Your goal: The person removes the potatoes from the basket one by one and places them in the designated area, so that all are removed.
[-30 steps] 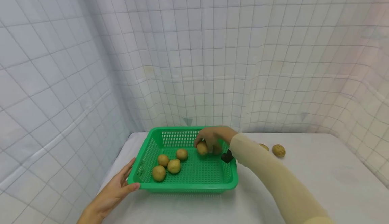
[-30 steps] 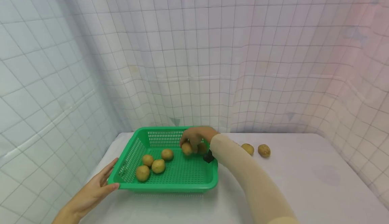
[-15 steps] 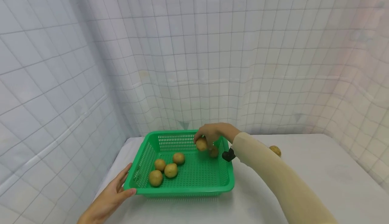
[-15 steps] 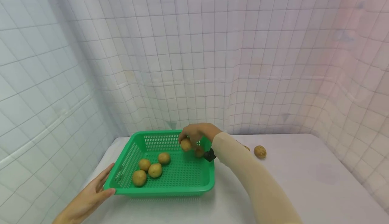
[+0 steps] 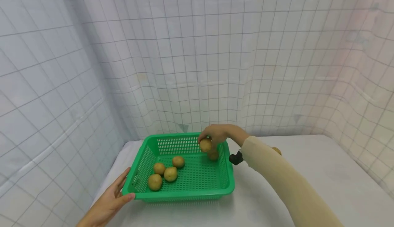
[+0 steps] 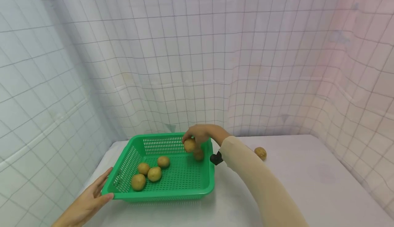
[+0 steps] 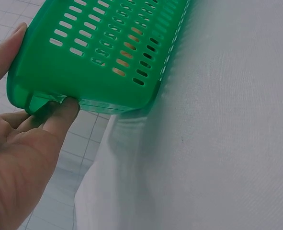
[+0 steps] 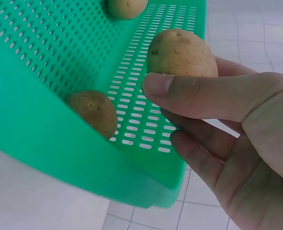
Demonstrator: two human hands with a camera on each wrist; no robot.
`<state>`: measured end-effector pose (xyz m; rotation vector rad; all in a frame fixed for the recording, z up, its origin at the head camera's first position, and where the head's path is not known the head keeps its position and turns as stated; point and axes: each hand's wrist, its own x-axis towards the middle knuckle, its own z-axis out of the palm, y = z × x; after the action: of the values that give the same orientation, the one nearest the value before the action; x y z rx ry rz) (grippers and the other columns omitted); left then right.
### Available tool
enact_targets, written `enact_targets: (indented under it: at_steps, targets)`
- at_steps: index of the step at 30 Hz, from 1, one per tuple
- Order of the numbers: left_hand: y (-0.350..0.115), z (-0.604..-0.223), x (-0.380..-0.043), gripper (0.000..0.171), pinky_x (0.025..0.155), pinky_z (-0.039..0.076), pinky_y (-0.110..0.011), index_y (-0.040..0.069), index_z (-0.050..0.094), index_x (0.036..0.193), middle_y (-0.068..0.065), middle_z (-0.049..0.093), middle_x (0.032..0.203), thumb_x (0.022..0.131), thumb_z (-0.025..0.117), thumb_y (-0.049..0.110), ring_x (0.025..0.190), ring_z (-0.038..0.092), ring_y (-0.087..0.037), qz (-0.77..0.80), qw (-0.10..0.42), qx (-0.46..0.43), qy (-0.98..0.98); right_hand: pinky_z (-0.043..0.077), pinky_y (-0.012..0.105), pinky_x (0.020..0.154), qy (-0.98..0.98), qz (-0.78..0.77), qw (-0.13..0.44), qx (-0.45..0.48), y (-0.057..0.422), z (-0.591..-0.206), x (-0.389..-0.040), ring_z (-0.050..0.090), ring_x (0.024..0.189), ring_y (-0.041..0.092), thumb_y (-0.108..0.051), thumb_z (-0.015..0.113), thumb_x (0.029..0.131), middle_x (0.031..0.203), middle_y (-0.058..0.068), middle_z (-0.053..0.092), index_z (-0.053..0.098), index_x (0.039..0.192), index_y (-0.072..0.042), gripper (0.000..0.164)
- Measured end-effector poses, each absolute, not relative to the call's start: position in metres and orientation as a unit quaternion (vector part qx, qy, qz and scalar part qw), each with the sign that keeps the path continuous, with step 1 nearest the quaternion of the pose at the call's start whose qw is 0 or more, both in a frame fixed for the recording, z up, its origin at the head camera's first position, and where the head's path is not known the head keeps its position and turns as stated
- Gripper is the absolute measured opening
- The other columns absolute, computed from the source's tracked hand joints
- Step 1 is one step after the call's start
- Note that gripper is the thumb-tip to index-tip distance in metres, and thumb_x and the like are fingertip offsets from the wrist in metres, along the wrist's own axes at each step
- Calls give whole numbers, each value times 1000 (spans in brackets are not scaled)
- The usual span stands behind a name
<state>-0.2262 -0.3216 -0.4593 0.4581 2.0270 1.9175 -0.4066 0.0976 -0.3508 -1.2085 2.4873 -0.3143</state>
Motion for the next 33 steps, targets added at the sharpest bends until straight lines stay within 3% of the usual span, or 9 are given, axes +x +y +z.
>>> enact_targets:
  at_steps: [15,33]
  targets:
    - [-321,-458,-229,89,103,45,-22,1,-18,161,-29,-10,164,107,52,-2,130,43,8,684,149,190,689,49,37,102,883,-154,163,-412,123,-353,-404,57,122,18,-3,85,85,137,-1,63,65,141,-11,60]
    - [-321,-460,-231,89,103,43,-20,0,-20,160,-30,-12,163,106,51,-3,130,40,12,684,147,201,686,51,42,100,894,-194,165,-368,151,-348,-396,59,122,24,6,83,80,139,0,60,65,140,-12,65]
